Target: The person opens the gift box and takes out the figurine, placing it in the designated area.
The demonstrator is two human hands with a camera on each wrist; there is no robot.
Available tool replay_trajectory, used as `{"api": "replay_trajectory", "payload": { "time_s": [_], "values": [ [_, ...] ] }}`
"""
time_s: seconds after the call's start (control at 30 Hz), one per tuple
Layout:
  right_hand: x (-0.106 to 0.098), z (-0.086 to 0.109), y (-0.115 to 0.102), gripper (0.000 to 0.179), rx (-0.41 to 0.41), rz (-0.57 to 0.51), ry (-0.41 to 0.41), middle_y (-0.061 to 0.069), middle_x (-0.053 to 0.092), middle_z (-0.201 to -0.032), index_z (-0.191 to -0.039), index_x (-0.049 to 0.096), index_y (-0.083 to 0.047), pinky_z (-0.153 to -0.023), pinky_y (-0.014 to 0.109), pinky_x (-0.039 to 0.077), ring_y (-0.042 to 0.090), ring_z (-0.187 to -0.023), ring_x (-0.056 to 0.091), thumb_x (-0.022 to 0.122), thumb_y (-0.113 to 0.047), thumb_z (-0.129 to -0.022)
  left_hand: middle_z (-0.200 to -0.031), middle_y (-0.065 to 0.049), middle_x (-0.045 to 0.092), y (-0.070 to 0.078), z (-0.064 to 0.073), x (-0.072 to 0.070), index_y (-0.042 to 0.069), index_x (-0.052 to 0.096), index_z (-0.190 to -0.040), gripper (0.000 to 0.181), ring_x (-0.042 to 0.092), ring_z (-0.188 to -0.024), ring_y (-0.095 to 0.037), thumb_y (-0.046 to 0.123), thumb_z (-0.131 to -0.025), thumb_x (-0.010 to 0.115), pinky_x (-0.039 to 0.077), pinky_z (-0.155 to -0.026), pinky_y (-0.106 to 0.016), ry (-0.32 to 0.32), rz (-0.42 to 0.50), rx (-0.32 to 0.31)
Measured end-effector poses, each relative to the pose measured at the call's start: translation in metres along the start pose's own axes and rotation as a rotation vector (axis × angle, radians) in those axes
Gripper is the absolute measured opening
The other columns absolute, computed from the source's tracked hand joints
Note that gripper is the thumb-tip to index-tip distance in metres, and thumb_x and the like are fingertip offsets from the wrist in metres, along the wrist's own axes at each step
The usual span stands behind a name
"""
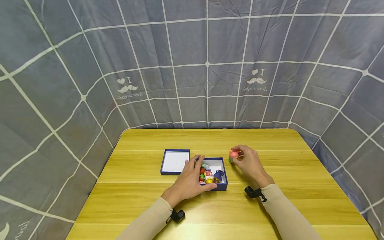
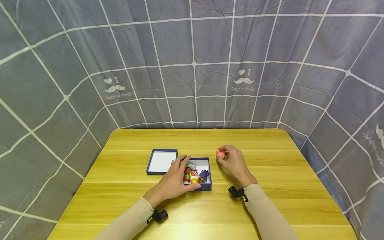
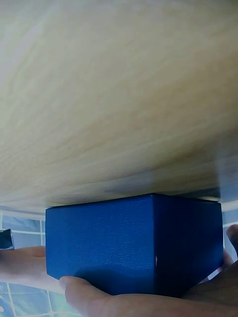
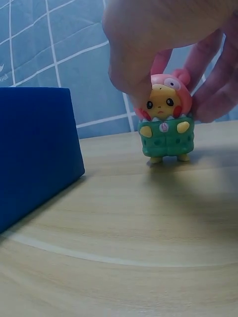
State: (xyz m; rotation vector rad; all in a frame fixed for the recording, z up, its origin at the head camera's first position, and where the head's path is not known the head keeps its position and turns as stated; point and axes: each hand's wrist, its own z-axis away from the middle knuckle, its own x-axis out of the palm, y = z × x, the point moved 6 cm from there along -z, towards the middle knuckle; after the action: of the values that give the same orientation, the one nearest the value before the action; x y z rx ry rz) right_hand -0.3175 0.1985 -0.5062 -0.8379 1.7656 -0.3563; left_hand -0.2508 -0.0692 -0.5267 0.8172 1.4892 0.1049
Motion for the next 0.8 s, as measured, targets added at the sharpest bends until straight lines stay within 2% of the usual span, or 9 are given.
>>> {"api": "replay_trajectory", "payload": {
  "time_s": [0.2,0.8],
  "values": [
    [0.0011,0.0014,0.0011,0.038,0.008,-0.006,-0.024,0.026,0.08,-0.13,-0.135,0.079,0.003,-0.095,0.052,0.073,0.04,-0.109,0.085,0.089,-0.001,-0.099,-0.191,-0.018,0.025,-0.0002,0.0,0.0008,0.016,0.024,-0.187,0.125,0.034,-0.176,-0.053,0.085,-0.096,0.078,0.019,-0.148,-0.071,-0.002,0.003,-0.008],
    [-0.0009,0.0029,-0.0021,0.039,-0.011,-0.014,-0.016,0.026,0.079,-0.127,-0.136,0.078,0.004,-0.096,0.054,0.073,0.041,-0.113,0.081,0.088,0.0,-0.099,-0.192,-0.019,0.025,0.0009,0.0004,-0.0006,0.016,0.024,-0.187,0.126,0.032,-0.176,-0.053,0.084,-0.096,0.078,0.018,-0.148,-0.071,-0.003,0.017,-0.013]
  ]
}}
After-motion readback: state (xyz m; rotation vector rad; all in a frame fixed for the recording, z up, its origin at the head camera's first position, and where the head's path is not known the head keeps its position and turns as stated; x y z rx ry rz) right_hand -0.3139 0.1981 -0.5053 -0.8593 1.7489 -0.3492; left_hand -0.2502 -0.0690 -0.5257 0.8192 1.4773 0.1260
